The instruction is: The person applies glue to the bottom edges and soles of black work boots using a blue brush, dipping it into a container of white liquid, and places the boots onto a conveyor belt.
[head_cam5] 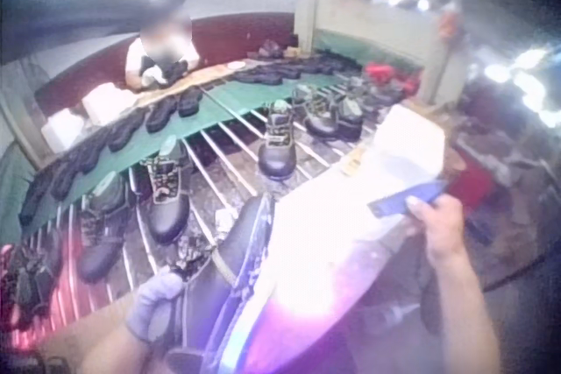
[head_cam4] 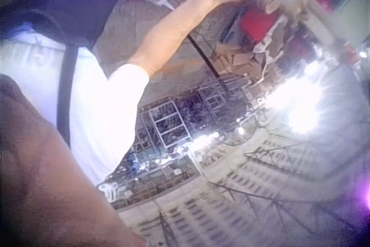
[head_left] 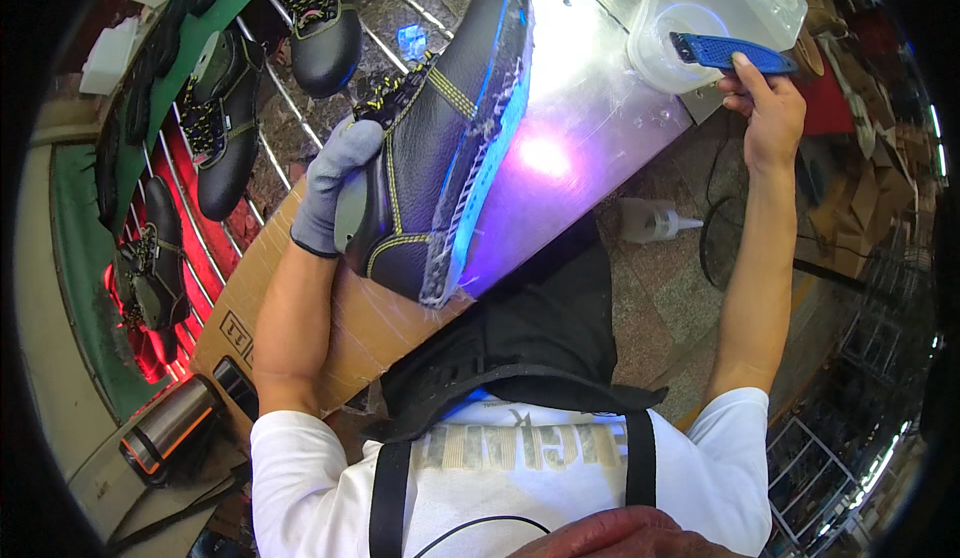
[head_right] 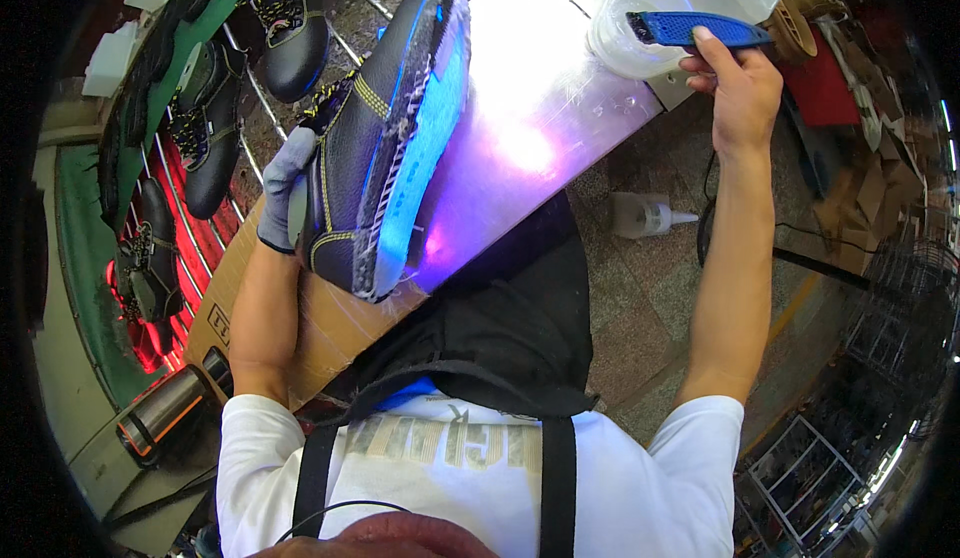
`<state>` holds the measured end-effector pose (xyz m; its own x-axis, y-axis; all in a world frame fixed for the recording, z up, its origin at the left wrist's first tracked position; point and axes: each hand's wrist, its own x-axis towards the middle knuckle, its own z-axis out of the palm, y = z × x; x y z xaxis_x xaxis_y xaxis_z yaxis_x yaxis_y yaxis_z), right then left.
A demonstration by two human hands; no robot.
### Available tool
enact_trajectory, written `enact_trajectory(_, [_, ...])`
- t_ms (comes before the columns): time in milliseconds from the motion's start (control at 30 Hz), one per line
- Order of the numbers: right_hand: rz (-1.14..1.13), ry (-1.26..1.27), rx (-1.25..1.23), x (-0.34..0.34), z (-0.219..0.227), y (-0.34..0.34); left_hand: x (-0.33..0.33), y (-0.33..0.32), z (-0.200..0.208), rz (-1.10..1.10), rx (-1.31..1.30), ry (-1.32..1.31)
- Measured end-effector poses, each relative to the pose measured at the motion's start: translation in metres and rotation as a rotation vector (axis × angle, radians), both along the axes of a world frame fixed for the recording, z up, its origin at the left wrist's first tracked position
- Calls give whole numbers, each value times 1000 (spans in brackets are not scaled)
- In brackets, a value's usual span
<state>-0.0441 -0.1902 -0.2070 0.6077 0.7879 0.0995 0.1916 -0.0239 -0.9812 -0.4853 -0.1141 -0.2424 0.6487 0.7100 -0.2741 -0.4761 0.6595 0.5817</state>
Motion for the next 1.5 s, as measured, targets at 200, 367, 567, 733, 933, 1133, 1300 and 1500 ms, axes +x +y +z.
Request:
enact_trajectory(200, [177, 491, 182, 10, -7, -34, -7, 12, 2, -188, 161, 91])
enact_trajectory(367, [257, 416, 115, -29, -9, -47, -11, 15, 3, -224, 195, 164])
enact_trajectory(567, [320, 226, 299, -111, 29, -54, -29, 27, -14, -333, 324, 310])
enact_trajectory(733, [352, 148, 274, -123, 29, -58, -24, 19, -4, -302, 277, 320])
enact_trajectory(933, [320, 96, 211, -110, 36, -41, -22, 16, 2, -336, 292, 268])
enact_trajectory(1133, [396, 47, 225, -131, 44, -55, -29, 18, 2, -364, 313, 298])
enact_trajectory(1300, [516, -382, 381, -142, 41, -66, -27, 15, 5, -343, 354, 312])
enact_trajectory(1500, [577, -485, 381, -175, 40, -82, -45, 16, -16, -310, 329, 316])
